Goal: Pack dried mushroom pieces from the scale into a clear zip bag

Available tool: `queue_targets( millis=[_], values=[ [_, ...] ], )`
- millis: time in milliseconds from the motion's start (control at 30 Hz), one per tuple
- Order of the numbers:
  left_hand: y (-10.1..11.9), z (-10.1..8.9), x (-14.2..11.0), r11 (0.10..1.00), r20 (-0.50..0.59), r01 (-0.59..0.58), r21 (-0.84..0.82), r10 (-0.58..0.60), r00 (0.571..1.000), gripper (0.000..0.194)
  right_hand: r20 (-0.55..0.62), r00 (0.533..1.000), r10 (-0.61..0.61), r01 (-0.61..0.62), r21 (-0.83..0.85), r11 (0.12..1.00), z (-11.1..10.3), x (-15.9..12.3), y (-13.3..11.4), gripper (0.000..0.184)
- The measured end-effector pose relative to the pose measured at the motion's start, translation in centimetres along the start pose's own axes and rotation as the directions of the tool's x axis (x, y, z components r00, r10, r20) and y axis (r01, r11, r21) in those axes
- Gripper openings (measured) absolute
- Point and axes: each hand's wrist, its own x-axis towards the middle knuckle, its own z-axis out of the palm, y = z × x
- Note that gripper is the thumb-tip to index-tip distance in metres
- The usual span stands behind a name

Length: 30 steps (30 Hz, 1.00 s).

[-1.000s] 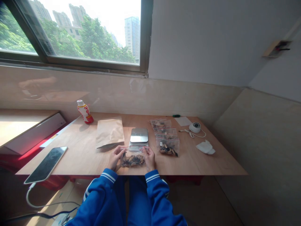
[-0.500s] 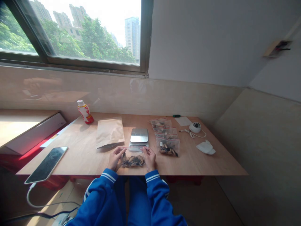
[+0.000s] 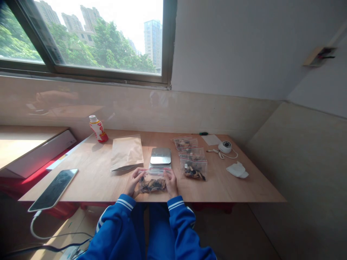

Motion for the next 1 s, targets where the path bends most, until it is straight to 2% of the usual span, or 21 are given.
queue_targets(
  millis=[200, 367, 1000],
  values=[
    [0.1, 0.2, -0.1, 0.999, 0.003, 0.005, 0.039, -0.005, 1.0, 0.029, 0.008, 0.996, -0.091, 0.091, -0.047, 0.995, 0.2, 0.2, 0.4, 0.033],
    [-0.4, 0.1, 0.1, 0.999, -0.017, -0.02, 0.045, 0.021, 1.0, 0.028, -0.011, 0.99, -0.138, 0.136, -0.099, 0.986, 0.1, 0.3, 0.3, 0.032],
    [-1.1, 0.0, 0.4, 0.997, -0.052, -0.004, 0.071, 0.007, 0.999, 0.03, -0.075, 0.988, -0.135, 0.125, -0.124, 0.984, -0.2, 0.3, 0.5, 0.03]
  ],
)
